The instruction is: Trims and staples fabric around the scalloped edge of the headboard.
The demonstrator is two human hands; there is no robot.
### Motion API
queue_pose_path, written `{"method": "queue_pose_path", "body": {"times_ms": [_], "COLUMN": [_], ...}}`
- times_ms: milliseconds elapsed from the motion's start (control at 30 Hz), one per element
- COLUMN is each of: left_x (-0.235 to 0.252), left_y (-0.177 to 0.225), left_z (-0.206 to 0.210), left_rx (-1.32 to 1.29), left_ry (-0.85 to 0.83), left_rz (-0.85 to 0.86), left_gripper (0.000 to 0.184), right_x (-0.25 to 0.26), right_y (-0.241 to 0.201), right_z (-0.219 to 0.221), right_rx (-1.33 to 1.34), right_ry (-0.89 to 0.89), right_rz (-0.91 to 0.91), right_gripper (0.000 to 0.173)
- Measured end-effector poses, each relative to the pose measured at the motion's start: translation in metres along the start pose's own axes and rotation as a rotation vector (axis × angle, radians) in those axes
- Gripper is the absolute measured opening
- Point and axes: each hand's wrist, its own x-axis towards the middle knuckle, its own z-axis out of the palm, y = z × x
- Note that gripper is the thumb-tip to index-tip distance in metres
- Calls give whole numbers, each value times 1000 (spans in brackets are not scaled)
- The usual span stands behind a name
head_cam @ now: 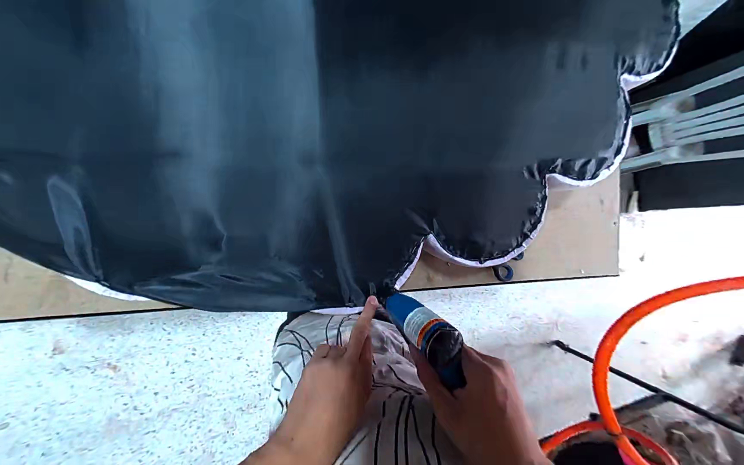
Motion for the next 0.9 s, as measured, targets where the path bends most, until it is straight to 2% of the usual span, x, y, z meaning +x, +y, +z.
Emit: {"method": "queue_pose_path", "body": {"times_ms": [167,267,333,433,633,900], "left_x": [3,4,4,1,2,4], "left_y": [-13,-26,-36,-49,-54,-58], "left_z": [-11,-22,-23,-20,-17,-26], "left_rx": [-32,48,117,177,316,376], "left_ry": [-33,-212,-263,-232,-147,-239], "left_rz": [12,116,197,253,258,306], "left_gripper": [43,37,40,43,40,38], "right_x": [-7,-10,-13,-19,-20,-27], "right_y": [-16,-19,-23,-34,-50,-73], "right_z": [3,6,6,8,18,28], "right_rx": [-79,-66,-13,43,15,-36], "right_ry": [-2,14,31,39,58,-20], "right_rz": [83,110,120,134,195,343], "right_gripper": [33,30,29,27,30,31]}}
